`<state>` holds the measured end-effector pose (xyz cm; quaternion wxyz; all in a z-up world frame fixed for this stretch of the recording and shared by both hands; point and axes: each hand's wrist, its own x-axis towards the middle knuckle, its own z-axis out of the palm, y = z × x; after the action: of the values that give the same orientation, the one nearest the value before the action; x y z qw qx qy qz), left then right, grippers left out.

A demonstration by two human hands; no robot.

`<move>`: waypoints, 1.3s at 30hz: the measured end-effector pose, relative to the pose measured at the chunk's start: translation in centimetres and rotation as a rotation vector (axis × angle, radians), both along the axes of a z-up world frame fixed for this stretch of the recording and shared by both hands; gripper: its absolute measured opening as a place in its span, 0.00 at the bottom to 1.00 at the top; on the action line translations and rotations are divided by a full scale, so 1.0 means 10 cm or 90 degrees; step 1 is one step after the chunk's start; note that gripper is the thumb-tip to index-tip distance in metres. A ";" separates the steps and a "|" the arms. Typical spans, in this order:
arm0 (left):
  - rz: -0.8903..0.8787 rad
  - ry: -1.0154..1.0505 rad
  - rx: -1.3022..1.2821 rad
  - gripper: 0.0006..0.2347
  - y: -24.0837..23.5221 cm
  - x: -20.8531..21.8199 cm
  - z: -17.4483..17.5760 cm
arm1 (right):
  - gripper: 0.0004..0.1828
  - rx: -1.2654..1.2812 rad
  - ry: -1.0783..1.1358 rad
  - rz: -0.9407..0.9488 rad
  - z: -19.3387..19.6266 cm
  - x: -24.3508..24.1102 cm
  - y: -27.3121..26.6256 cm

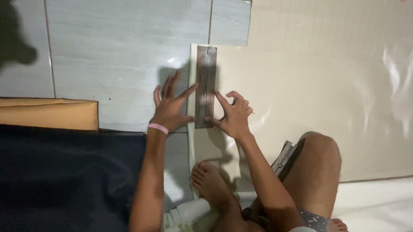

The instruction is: The person uses a metal ruler and a scoring tool to repeatedly score a large sheet of beige material laid on the floor. They align the ruler, score along its edge, and reposition the ruler to create a grid of parallel lines.

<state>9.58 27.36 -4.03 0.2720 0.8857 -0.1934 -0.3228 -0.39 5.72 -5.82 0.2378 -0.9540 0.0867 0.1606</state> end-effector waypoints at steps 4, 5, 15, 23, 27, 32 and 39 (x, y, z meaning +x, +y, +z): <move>0.011 -0.011 0.001 0.51 -0.01 -0.02 0.02 | 0.51 0.006 0.021 0.000 -0.01 0.01 -0.02; 0.012 -0.009 0.007 0.51 -0.02 -0.02 0.02 | 0.51 0.001 0.016 -0.001 -0.01 0.01 -0.01; 0.014 -0.061 0.000 0.48 -0.02 -0.10 -0.08 | 0.52 -0.009 0.026 -0.003 -0.01 0.00 0.00; 0.030 -0.086 -0.001 0.48 -0.05 -0.13 -0.02 | 0.52 -0.028 -0.030 0.021 -0.02 -0.02 0.00; 0.016 -0.072 0.044 0.50 -0.11 -0.11 0.08 | 0.52 -0.001 -0.025 0.020 -0.07 -0.05 -0.05; -0.014 -0.484 0.088 0.29 -0.62 -0.42 -0.42 | 0.50 0.103 -0.156 -0.094 -0.37 -0.04 -0.22; -0.349 -0.417 0.964 0.38 -1.75 -1.00 -0.63 | 0.22 0.248 -0.109 0.270 0.01 0.40 -0.38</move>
<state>-0.41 9.85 -10.37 -0.5473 0.7988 -0.2017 -0.1476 3.62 1.92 -5.69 0.3839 -0.8973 -0.1675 0.1395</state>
